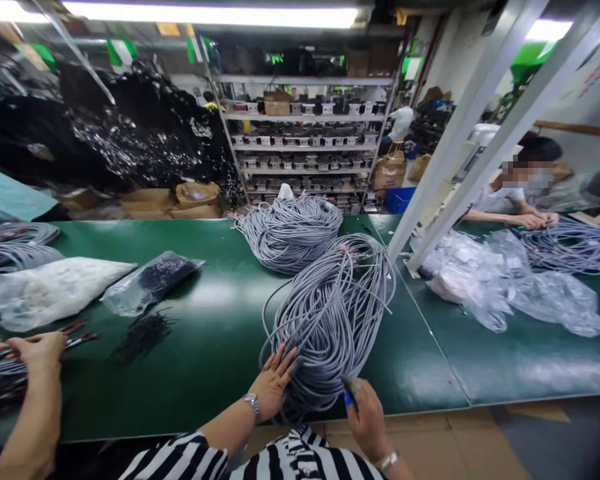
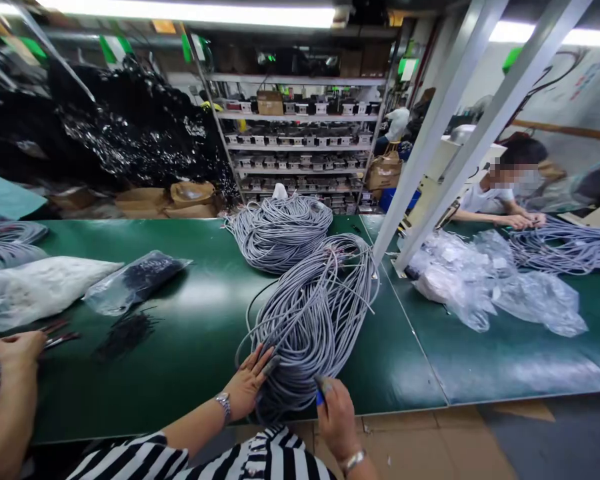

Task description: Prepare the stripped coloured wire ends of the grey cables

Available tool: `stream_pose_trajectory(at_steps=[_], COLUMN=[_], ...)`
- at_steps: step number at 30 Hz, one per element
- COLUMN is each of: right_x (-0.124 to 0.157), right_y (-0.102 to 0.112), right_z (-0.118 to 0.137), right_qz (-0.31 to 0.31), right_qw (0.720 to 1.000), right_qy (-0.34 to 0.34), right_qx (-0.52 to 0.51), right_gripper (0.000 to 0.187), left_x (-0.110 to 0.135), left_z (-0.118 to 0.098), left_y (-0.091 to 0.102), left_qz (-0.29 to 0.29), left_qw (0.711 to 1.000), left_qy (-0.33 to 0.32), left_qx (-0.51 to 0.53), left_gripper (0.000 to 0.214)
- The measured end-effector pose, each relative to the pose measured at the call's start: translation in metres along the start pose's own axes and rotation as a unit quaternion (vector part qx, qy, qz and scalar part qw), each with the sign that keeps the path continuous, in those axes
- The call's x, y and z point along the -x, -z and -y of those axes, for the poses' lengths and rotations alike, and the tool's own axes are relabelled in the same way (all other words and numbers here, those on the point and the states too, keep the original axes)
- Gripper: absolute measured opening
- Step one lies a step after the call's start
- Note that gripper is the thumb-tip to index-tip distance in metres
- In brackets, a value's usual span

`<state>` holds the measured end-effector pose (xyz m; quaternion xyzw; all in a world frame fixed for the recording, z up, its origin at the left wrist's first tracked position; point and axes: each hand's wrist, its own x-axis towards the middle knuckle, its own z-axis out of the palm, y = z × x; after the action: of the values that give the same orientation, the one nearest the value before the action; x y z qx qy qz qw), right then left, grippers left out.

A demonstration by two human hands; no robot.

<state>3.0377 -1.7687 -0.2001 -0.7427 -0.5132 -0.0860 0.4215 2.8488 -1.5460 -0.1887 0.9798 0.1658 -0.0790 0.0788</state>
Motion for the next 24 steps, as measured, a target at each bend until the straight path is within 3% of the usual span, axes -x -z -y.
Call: stream_pose_trajectory(at_steps=[4,8,13,19,24], right_x=[-0.031,-0.024,-0.011,-0.002,0.0], right_y=[-0.039,-0.07,-0.071,-0.07,-0.082], right_z=[-0.032,-0.05,-0.058,-0.075,-0.099], right_qz=[-0.001,0.029,0.054,0.086,0.063], right_qw=[1.0,0.999,0.998,0.995,0.992], right_qy=[0.021,0.018,0.031,0.044,0.053], right_qx=[0.016,-0.011,-0.024,-0.032,-0.091], right_gripper=[0.044,0.05,0.054,0.058,0.065], left_x=[0.005,0.008,0.005,-0.004,0.001], left_z=[0.002,0.001,-0.001,-0.012,-0.024], left_y=[-0.007,-0.009,-0.004,0.019,0.035], left_qz=[-0.001,0.032,0.063,0.109,0.036], left_qw=[1.0,0.999,0.996,0.988,0.991], left_qy=[0.008,0.019,0.013,0.003,-0.008], left_qx=[-0.002,0.025,0.065,0.108,0.128], left_gripper=[0.095,0.098,0.098,0.105,0.084])
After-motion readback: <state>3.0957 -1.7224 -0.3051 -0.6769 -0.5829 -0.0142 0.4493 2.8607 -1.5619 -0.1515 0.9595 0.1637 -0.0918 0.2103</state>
